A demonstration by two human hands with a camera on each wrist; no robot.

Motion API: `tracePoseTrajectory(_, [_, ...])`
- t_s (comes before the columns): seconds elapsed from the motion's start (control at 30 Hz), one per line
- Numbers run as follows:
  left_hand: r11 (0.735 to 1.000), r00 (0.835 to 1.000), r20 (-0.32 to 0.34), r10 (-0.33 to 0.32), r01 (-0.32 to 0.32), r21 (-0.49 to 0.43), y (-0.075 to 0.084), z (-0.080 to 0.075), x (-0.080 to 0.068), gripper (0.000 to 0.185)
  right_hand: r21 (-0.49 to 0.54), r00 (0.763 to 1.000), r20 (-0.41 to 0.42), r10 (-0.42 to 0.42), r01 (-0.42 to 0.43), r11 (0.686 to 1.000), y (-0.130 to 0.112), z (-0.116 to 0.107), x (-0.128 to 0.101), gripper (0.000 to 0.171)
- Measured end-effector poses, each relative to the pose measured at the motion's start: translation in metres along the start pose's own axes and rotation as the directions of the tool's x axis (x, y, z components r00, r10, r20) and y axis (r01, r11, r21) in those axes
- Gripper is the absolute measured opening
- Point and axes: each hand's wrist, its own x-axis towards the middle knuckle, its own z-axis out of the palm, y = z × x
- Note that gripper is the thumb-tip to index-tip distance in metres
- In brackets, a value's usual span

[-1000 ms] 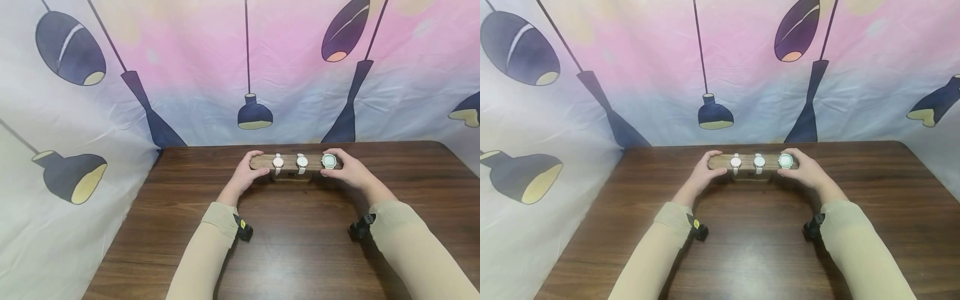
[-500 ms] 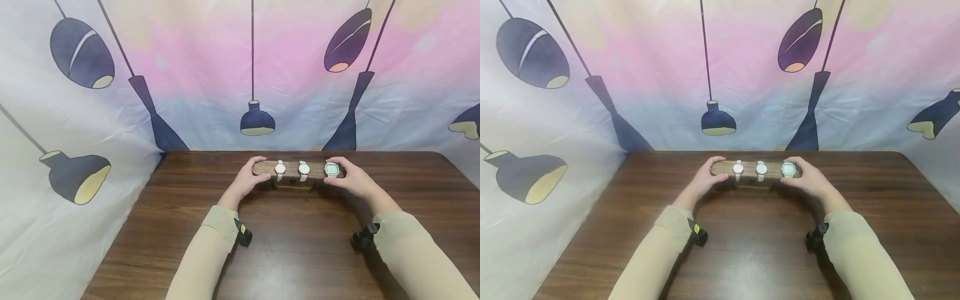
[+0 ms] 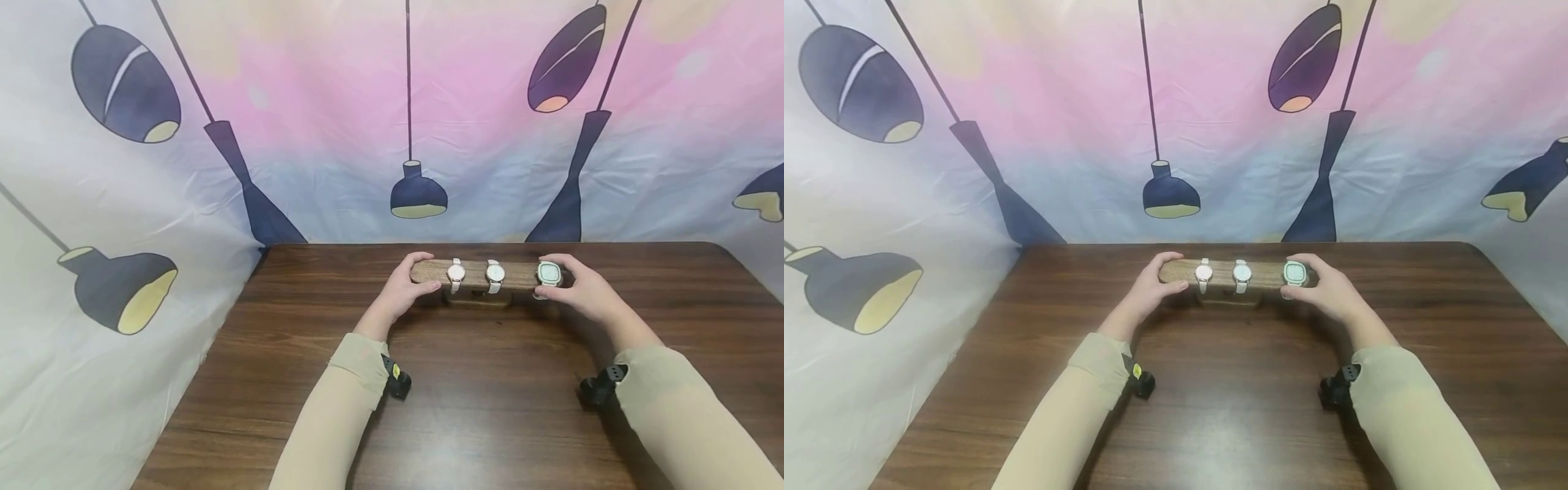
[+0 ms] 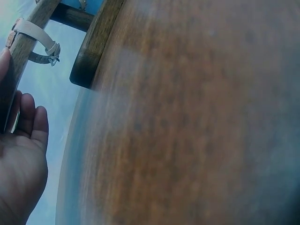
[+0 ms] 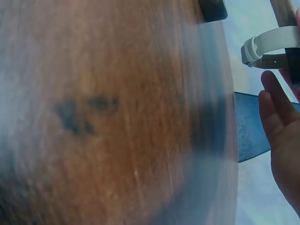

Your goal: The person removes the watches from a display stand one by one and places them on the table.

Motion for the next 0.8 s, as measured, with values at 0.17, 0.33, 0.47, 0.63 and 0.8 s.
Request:
tracePoseTrajectory(0.17, [1.0,1.0,0.018,-0.004,0.004,-0.015,0.01,-0.002,-0.004,0.056,-0.002,0.999,0.044,-0.028,0.028,1.0,0.003,0.001,-0.001,0.074])
tracePoseTrajectory(0.33, [1.0,0.999,0.037,-0.019,0.019,-0.002,0.035,-0.005,-0.017,0.055,0.03,0.997,0.067,-0.036,0.034,0.999,0.004,0.0,0.001,0.072])
tracePoseTrajectory(0.47, [1.0,0.999,0.036,-0.016,0.016,-0.002,0.035,-0.005,-0.018,0.055,0.066,0.996,0.075,-0.045,0.04,0.997,0.003,0.0,0.001,0.069])
tracePoseTrajectory(0.63, [1.0,0.999,0.039,-0.02,0.02,0.005,0.037,-0.006,-0.018,0.055,0.102,0.995,0.083,-0.046,0.037,0.994,0.004,-0.002,0.001,0.069])
tracePoseTrajectory(0.8, [1.0,0.998,0.051,-0.02,0.02,0.008,0.039,-0.006,-0.019,0.055,0.128,0.995,0.075,-0.059,0.049,0.991,0.006,-0.002,0.001,0.068])
